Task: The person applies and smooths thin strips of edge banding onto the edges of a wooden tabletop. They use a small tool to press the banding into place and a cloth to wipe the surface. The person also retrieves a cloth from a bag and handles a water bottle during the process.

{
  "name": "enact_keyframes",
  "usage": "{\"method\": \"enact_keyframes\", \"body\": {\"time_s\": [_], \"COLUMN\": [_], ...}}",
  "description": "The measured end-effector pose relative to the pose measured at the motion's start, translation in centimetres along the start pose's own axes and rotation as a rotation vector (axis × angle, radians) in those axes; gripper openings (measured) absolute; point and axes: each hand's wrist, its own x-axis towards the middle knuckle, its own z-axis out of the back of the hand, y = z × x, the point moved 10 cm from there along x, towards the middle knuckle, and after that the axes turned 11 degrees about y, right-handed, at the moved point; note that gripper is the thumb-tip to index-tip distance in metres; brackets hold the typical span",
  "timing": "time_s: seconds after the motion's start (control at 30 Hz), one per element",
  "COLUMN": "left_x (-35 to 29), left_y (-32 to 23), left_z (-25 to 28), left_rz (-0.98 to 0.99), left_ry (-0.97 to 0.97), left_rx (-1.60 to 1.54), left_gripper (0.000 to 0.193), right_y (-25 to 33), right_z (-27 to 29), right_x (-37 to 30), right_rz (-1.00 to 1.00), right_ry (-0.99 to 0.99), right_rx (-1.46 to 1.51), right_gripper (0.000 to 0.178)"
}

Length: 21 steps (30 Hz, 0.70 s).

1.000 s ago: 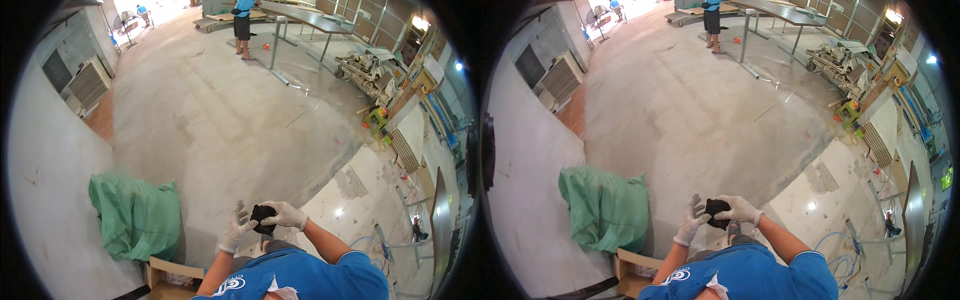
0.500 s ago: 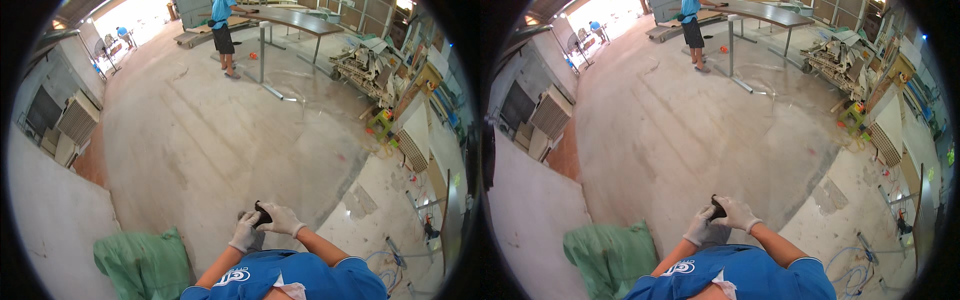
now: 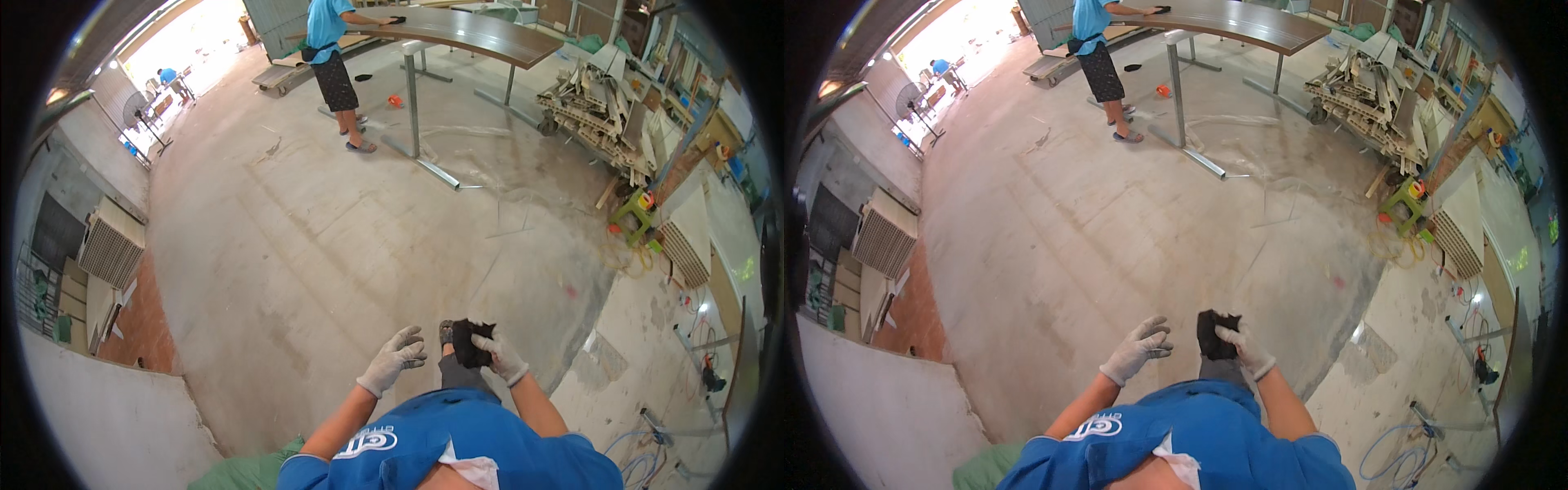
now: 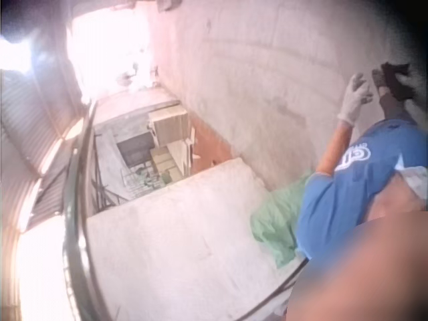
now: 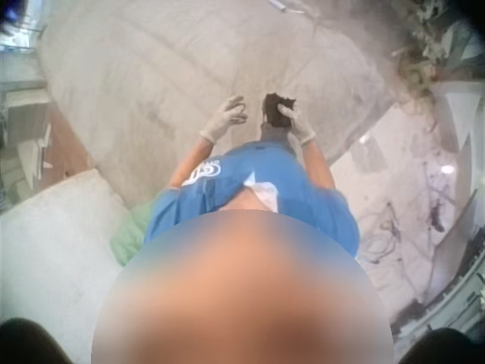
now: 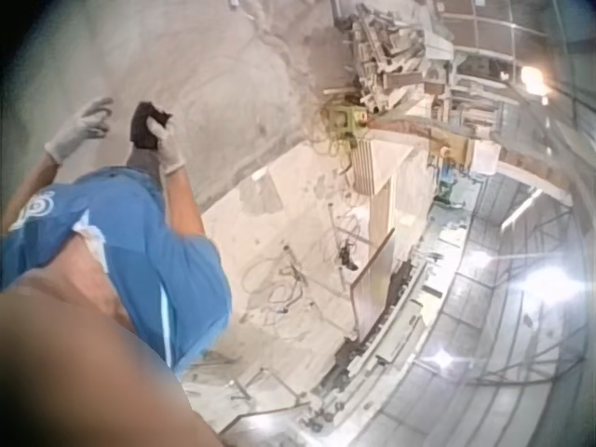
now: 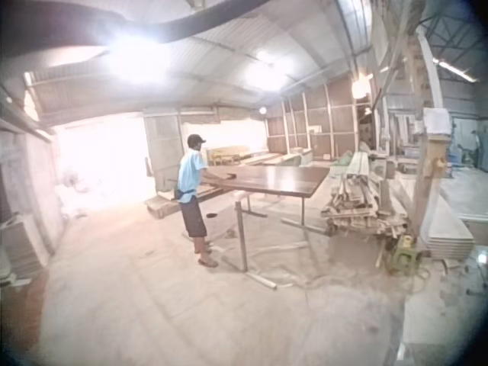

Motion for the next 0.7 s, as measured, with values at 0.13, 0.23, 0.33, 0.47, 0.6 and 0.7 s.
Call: {"method": "enact_keyframes", "body": {"time_s": [0.13,0.23,0.33,0.47,0.6,0.7], "left_x": [8.4,13.1,16.2,21.1,25.6,27.9], "left_y": [-7.0,-11.3,-15.0,-20.6,-26.0,-31.8], "left_z": [-0.5,3.3,8.2,15.4,22.0,26.4], "left_rz": [-0.091,-0.108,-0.143,-0.265,-0.192,-0.136], "left_ry": [0.229,-0.020,-0.152,-0.150,-0.057,0.045], "left_rx": [-0.136,-0.198,-0.237,-0.243,-0.328,-0.112], "left_gripper": [0.076,0.068,0.055,0.039,0.032,0.036], "right_y": [5.1,10.8,16.4,19.8,20.5,22.3], "right_z": [0.6,0.5,-0.8,-3.4,-5.9,-6.4], "right_x": [11.7,19.4,26.7,36.3,43.9,49.8], "right_rz": [-0.072,-0.025,0.096,0.099,0.007,0.070], "right_ry": [0.096,0.101,0.102,0.271,0.222,0.121], "right_rx": [0.079,-0.407,-0.968,-1.216,-1.303,-1.309], "right_gripper": [0.044,0.044,0.044,0.052,0.074,0.074]}}
